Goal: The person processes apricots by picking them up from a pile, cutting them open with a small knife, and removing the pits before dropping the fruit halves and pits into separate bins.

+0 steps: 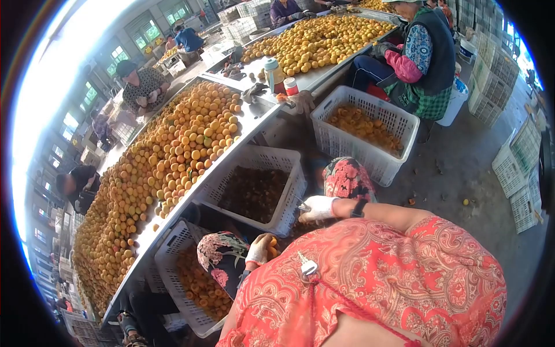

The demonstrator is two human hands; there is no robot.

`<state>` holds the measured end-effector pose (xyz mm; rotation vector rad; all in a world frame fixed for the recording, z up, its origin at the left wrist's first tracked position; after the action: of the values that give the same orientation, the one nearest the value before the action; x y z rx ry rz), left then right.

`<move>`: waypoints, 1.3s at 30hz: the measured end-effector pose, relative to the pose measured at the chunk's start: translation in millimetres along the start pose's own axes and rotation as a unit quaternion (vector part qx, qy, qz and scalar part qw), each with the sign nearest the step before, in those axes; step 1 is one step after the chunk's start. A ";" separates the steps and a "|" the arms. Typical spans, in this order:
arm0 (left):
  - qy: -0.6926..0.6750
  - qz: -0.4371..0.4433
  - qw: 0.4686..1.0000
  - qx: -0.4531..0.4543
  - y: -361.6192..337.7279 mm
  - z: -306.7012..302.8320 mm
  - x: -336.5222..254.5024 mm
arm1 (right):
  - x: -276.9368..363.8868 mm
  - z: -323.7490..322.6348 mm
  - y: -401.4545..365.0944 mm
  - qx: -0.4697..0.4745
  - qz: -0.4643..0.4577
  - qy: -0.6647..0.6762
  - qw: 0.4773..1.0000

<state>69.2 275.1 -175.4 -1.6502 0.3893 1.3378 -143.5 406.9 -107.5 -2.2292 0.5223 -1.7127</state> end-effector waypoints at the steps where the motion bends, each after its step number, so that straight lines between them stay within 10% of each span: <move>1: 0.044 0.051 0.998 0.014 1.8 -0.1 -1.8 | 0.1 -0.1 0.0 0.001 0.001 0.000 1.000; 7: -0.032 -0.056 0.998 -0.005 -8.7 5.8 -7.6 | -4.6 0.0 3.9 -0.004 -0.009 -0.008 1.000; 39: -0.010 -0.041 0.999 0.002 -7.3 6.0 -9.4 | -4.8 -1.0 6.2 -0.014 -0.015 -0.015 1.000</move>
<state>67.7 280.8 -163.4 -1.6321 0.3088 1.2902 -146.3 403.5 -114.0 -2.2897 0.5121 -1.6948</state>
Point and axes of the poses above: each hand's wrist, its own y-axis towards the middle knuckle, its own z-axis out of the palm, x = y × z, the point moved 7 cm from there along y, towards the middle knuckle, and after that the axes turned 9 degrees about y, right-handed, at the moved point
